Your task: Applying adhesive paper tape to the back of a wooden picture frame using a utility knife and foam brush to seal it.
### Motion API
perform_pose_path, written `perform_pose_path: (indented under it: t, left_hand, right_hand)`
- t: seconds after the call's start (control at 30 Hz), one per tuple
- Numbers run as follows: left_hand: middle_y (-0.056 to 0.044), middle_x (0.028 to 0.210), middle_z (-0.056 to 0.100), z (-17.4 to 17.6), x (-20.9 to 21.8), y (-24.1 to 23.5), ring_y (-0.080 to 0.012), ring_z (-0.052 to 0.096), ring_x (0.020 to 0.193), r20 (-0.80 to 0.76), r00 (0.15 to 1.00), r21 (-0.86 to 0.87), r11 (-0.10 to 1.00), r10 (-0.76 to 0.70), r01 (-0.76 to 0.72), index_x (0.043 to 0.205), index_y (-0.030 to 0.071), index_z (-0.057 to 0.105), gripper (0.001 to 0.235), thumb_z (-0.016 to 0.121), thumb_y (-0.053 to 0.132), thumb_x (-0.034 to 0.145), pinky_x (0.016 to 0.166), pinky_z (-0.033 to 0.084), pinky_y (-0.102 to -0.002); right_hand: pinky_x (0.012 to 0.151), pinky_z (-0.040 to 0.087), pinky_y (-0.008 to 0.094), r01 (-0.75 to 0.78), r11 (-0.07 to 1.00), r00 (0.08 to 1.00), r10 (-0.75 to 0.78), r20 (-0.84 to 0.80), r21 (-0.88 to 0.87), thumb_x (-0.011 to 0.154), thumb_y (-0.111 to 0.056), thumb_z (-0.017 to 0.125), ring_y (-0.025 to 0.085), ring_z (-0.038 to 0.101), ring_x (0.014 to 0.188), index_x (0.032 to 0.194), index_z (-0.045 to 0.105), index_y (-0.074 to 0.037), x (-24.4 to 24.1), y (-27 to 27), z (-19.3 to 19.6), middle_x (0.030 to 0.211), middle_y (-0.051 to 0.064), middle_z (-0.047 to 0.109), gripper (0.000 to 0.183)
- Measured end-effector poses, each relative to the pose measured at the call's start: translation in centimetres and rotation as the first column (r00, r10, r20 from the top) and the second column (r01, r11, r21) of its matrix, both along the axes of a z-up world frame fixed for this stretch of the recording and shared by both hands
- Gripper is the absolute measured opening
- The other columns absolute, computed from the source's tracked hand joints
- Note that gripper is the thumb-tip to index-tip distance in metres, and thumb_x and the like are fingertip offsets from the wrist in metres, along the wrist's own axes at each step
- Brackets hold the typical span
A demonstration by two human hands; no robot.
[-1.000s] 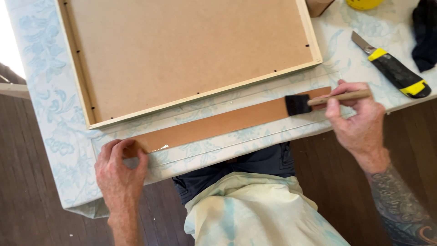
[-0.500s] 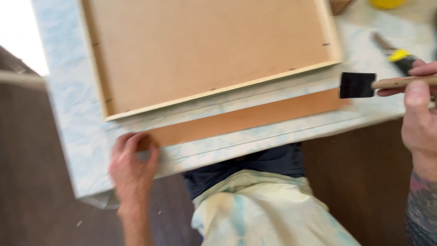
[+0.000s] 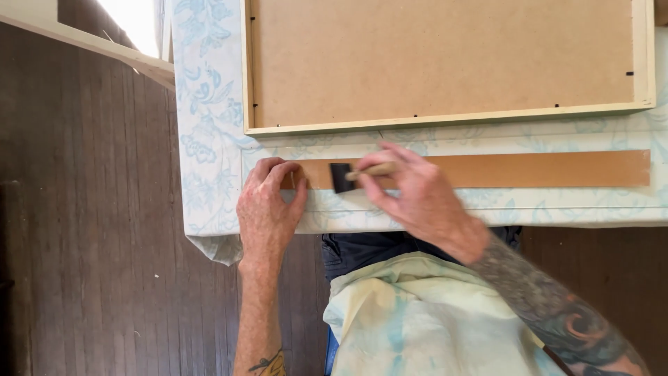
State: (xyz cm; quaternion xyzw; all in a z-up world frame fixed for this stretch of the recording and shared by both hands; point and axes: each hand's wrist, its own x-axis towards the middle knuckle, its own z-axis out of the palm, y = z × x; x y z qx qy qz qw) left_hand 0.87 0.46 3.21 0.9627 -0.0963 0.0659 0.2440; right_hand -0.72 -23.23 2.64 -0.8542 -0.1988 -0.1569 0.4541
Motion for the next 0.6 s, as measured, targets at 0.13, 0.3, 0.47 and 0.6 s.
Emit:
perform_pose_path:
  t: [0.13, 0.3, 0.47, 0.6]
  left_hand:
    - [-0.010, 0.105, 0.068, 0.0, 0.1, -0.1, -0.0316, 0.071, 0.099, -0.020, 1.000, 0.016, 1.000, 0.005, -0.004, 0.106, 0.008, 0.076, 0.024, 0.082, 0.012, 0.083, 0.084, 0.060, -0.040]
    - [-0.008, 0.109, 0.068, 0.2, 0.3, -0.1, -0.0282, 0.066, 0.094, 0.017, 0.997, 0.021, 0.997, -0.073, 0.072, 0.103, 0.009, 0.074, 0.016, 0.074, 0.014, 0.088, 0.084, 0.052, -0.041]
    - [0.000, 0.111, 0.069, -0.9, 0.1, 0.5, -0.0138, 0.069, 0.078, 0.022, 0.996, 0.083, 0.993, -0.091, 0.089, 0.102, 0.014, 0.075, 0.017, 0.080, 0.014, 0.086, 0.090, 0.047, -0.040]
    - [-0.002, 0.113, 0.068, -0.9, -0.1, 0.4, -0.0162, 0.068, 0.085, -0.002, 0.998, 0.121, 0.991, -0.060, 0.059, 0.107, 0.013, 0.077, 0.021, 0.078, 0.012, 0.086, 0.097, 0.048, -0.043]
  right_hand:
    - [0.100, 0.056, 0.052, 0.129, 0.992, 0.976, -0.130, -0.172, -0.017, 0.096, -0.010, 0.070, 0.041, 0.068, 0.116, 0.104, 0.075, -0.011, -2.8, -6.1, -0.3, 0.104, 0.005, 0.077, 0.010]
    - [0.118, 0.051, 0.046, 0.265, 0.958, 0.943, -0.282, -0.179, -0.112, 0.098, 0.000, 0.063, 0.034, 0.070, 0.114, 0.106, 0.070, 0.006, -6.6, -15.1, 1.6, 0.108, 0.015, 0.073, 0.012]
    - [0.101, 0.061, 0.045, 0.474, 0.839, 0.840, -0.522, -0.148, -0.267, 0.100, 0.007, 0.063, 0.045, 0.069, 0.125, 0.112, 0.068, 0.012, -10.8, -22.8, 1.9, 0.115, 0.026, 0.071, 0.014]
    - [0.086, 0.063, 0.040, 0.591, 0.748, 0.753, -0.646, -0.125, -0.302, 0.109, 0.008, 0.064, 0.037, 0.073, 0.111, 0.115, 0.068, 0.014, -12.6, -27.3, 2.4, 0.112, 0.025, 0.071, 0.010]
